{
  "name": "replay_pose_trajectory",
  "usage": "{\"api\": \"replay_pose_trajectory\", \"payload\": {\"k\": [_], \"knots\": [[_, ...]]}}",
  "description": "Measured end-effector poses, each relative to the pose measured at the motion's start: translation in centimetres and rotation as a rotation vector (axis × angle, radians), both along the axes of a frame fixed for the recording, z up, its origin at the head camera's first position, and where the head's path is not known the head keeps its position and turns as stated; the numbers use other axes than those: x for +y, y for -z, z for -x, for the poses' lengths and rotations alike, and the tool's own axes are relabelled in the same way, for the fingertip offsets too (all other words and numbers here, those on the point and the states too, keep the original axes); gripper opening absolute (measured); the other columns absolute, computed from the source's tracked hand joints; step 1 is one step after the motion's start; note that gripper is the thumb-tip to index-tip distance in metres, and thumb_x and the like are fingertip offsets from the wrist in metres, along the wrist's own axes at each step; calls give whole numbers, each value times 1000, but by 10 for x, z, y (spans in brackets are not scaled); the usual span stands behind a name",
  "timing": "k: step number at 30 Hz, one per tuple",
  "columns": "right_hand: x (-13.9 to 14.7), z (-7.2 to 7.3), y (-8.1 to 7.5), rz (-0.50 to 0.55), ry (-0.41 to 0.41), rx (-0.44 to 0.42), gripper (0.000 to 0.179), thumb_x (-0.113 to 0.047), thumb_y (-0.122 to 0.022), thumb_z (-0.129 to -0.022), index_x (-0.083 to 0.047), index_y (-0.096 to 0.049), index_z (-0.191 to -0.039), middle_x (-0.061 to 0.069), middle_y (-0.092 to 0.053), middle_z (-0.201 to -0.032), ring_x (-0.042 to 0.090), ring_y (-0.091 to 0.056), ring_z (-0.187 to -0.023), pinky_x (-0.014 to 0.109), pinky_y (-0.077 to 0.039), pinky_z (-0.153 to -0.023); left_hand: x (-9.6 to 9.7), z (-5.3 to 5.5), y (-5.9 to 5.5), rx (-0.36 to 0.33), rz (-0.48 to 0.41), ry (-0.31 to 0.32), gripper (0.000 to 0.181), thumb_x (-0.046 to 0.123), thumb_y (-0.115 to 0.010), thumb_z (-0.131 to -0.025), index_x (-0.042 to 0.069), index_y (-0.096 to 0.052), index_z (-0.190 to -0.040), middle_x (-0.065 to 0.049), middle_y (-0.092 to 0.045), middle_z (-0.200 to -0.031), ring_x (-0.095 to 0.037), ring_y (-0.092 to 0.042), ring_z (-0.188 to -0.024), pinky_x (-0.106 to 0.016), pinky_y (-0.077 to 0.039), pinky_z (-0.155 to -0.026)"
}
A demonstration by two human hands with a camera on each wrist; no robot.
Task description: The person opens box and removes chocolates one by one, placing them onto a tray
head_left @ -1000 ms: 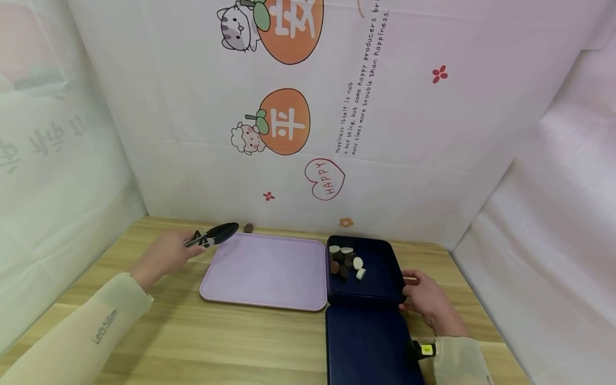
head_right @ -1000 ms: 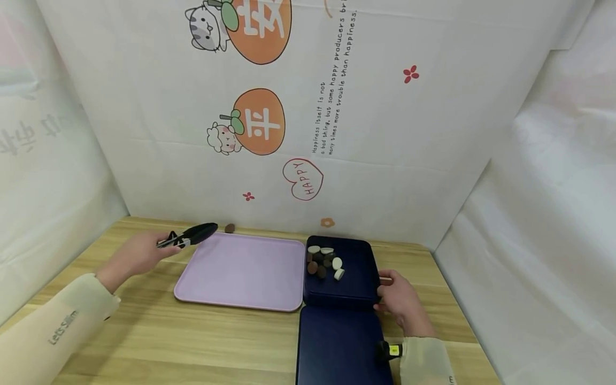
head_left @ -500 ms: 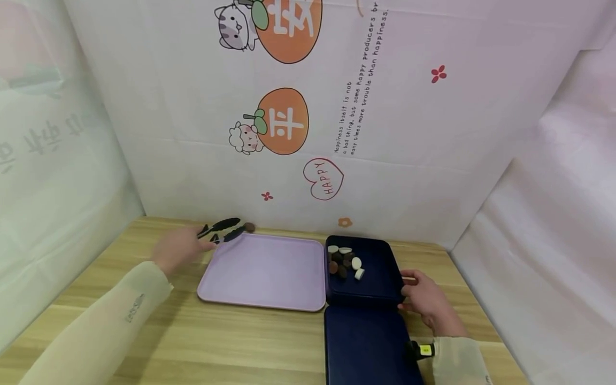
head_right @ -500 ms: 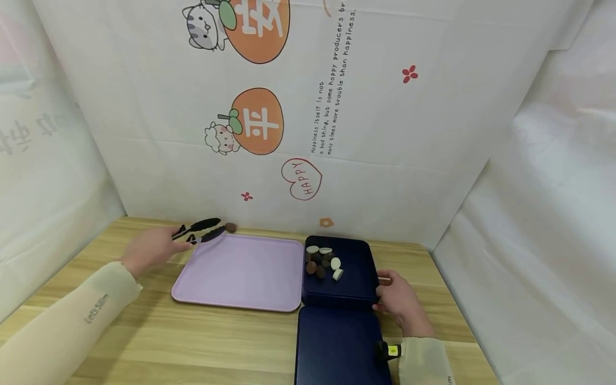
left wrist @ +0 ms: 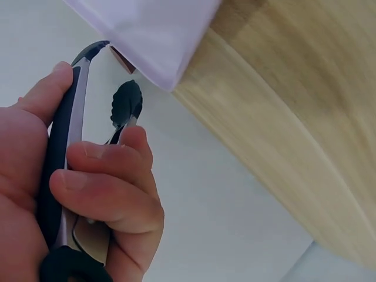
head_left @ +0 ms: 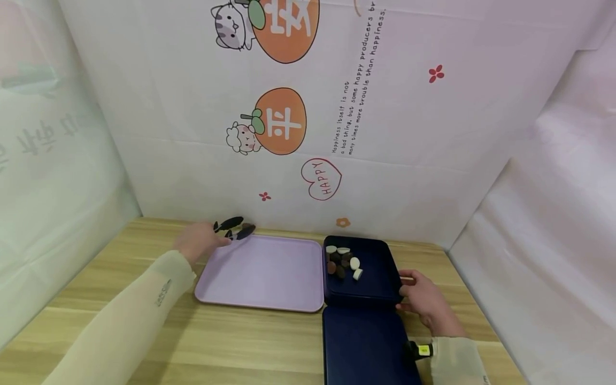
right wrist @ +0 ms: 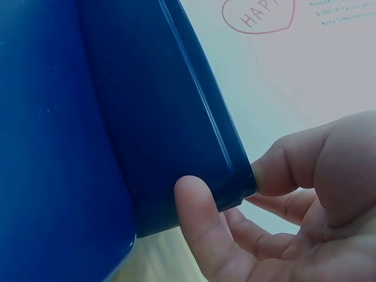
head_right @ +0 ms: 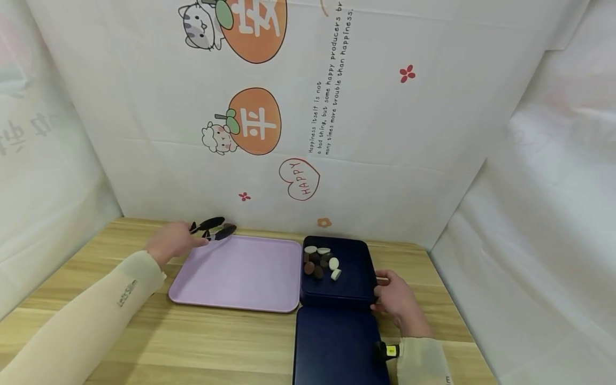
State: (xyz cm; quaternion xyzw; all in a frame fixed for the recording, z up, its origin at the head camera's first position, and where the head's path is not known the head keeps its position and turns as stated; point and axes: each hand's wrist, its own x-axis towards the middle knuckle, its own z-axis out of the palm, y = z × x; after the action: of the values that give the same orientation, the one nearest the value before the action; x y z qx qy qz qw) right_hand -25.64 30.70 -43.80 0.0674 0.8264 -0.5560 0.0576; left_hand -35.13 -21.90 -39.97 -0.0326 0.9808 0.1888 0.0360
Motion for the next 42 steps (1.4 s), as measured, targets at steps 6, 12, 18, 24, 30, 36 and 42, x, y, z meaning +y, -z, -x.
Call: {"api": "replay_pose_trajectory", "payload": {"k": [6, 12, 18, 24, 30, 36, 42], "knots": [[4, 2, -1, 3, -15, -1, 51, 1, -40, -100, 3, -30, -150, 32, -32, -146, 34, -55, -101, 44, -57, -73, 9, -3, -3, -45, -40, -36, 64, 53, -68, -91, -8, -64, -110, -23, -64, -105, -32, -59, -83, -41, -50, -64], [8, 4, -1, 2, -31, 6, 52, 2, -41, -99, 4, -30, -150, 33, -32, -146, 34, -55, -102, 44, -57, -72, 19, -11, -9, -46, -42, -55, 55, 50, -66, -93, -5, -68, -95, -20, -65, -97, -28, -59, -76, -34, -48, -58], [5, 2, -2, -5, -17, 0, 52, 2, -41, -99, 3, -31, -150, 32, -31, -146, 37, -54, -106, 44, -57, -72, 21, -12, -15, -58, -33, -30, 53, 48, -63, -96, -5, -69, -91, -17, -65, -91, -25, -60, -70, -34, -49, -56], [3, 1, -4, -4, -12, -4, 52, 2, -40, -99, 4, -31, -150, 33, -31, -146, 40, -52, -111, 45, -57, -73, 13, -7, -13, -55, -55, -16, 63, 48, -63, -96, -13, -62, -112, -28, -64, -109, -31, -60, -82, -41, -52, -68], [2, 2, -4, 3, -13, -11, 52, 2, -40, -99, 3, -30, -150, 32, -30, -147, 41, -50, -113, 45, -57, -73, 1, -7, -12, -51, -62, 33, 72, 50, -58, -98, -19, -56, -119, -38, -55, -124, -48, -58, -107, -58, -48, -87], [3, 2, -2, 2, -7, -5, 52, 2, -40, -99, 3, -31, -150, 32, -31, -146, 40, -52, -111, 45, -57, -72, -11, -10, -16, -54, -68, 51, 74, 52, -57, -98, -19, -56, -118, -38, -55, -121, -45, -60, -99, -57, -49, -85], [3, 1, -1, -2, -3, -6, 52, 2, -40, -99, 2, -32, -150, 31, -31, -146, 41, -51, -113, 45, -57, -73, -27, -14, -15, -42, -77, 82, 69, 51, -60, -96, -17, -60, -110, -33, -61, -109, -37, -60, -89, -53, -49, -80]]}}
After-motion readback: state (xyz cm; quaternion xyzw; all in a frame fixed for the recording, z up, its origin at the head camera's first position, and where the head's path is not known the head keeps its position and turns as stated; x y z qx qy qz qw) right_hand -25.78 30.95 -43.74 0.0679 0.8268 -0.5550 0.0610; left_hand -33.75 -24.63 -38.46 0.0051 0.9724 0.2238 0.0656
